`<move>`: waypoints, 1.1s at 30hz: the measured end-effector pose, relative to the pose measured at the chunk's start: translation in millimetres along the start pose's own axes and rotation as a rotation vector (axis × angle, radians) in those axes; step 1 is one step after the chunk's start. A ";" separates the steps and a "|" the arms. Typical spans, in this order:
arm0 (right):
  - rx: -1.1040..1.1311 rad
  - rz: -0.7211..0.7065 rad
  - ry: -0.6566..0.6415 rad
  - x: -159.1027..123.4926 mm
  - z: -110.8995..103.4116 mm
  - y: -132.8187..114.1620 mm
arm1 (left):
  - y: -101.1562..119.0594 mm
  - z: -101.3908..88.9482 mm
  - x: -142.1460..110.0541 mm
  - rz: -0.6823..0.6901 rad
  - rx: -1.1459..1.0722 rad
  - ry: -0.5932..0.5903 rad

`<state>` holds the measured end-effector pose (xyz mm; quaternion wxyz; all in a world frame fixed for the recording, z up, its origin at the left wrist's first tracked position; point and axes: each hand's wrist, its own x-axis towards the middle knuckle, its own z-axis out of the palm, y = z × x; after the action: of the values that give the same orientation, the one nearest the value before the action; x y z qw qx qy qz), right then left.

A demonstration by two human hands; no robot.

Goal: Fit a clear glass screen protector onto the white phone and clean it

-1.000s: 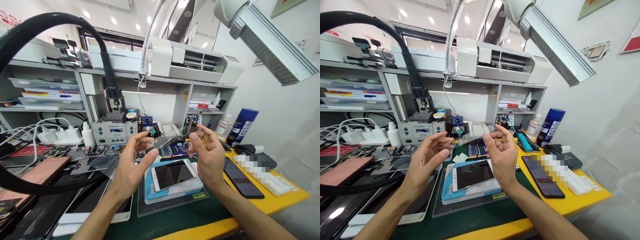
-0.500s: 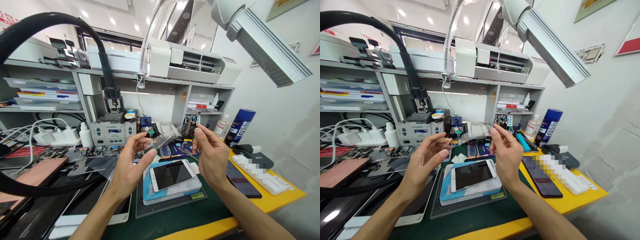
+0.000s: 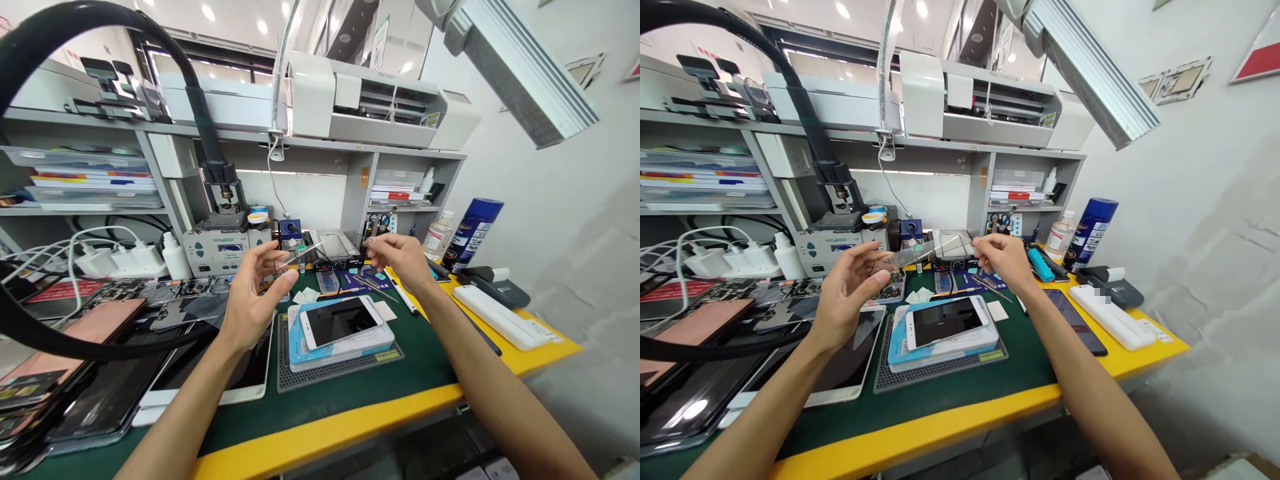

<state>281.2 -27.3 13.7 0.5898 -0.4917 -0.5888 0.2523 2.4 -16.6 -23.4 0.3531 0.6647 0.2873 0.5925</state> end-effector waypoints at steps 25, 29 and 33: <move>-0.476 -0.050 -0.828 -33.4 -6.9 22.7 | -2.5 2.6 -2.3 -0.028 -0.171 -0.078; -0.479 0.037 -0.763 -23.8 -32.4 26.5 | 8.5 -1.0 -6.8 -0.073 -0.054 -0.174; -0.271 0.013 -0.786 -17.5 -45.4 27.7 | 7.7 -6.6 -12.4 -0.083 0.064 -0.279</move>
<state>328.6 -44.7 -10.4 0.2483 -0.4348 -0.7940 0.3447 -6.1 -30.2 -24.1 0.3924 0.7391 0.2812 0.4697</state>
